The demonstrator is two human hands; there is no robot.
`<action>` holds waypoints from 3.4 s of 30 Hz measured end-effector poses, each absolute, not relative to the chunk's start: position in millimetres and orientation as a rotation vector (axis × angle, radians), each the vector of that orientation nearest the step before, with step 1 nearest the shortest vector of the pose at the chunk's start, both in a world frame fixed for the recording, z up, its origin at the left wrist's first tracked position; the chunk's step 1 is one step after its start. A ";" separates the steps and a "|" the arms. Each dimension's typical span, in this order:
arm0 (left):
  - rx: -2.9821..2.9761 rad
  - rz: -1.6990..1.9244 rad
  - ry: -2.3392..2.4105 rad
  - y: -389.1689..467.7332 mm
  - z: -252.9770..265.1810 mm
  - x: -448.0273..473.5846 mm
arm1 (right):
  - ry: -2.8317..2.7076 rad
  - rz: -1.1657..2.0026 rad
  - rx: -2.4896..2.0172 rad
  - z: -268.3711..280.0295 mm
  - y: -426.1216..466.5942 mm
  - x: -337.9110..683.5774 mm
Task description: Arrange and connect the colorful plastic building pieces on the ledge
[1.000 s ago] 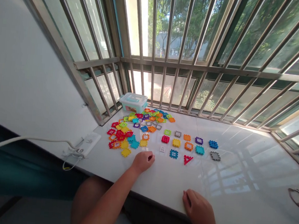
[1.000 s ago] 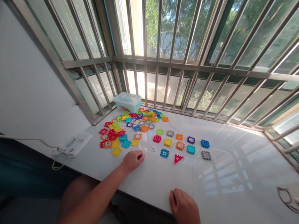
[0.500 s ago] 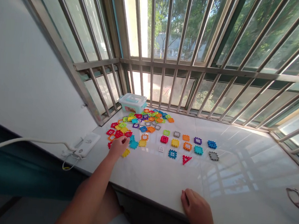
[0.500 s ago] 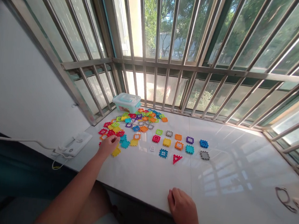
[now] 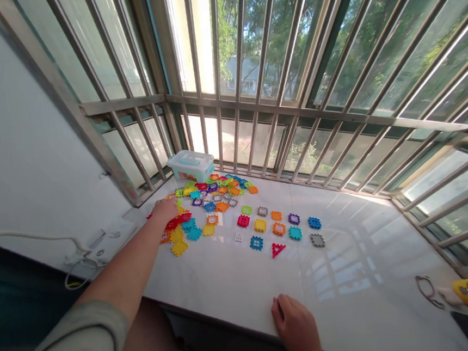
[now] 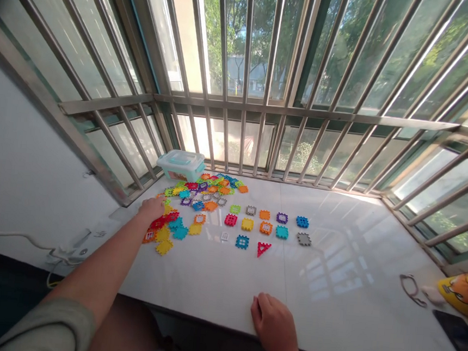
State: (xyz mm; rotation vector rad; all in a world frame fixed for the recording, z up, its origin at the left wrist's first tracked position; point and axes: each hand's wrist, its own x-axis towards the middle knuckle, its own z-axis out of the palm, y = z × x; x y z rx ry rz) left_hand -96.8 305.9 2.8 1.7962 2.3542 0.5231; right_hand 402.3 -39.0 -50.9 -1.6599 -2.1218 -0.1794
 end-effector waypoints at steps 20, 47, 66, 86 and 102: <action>1.688 1.060 2.256 291.7 15.4 -94.3 | -2.077 -0.120 -1.699 -49.5 -37.1 402.7; 0.783 1.413 0.909 261.5 -18.6 148.3 | -2.057 -0.094 -1.739 -51.2 -35.9 401.4; 0.633 1.265 0.501 271.4 -27.6 147.2 | -2.406 -0.051 -1.385 54.9 230.4 287.1; 0.490 1.487 0.529 279.1 -19.0 139.8 | -2.789 0.299 -1.541 45.1 346.8 333.0; 0.516 1.468 0.553 280.7 -20.5 137.1 | -2.871 0.293 -1.546 29.7 358.8 328.8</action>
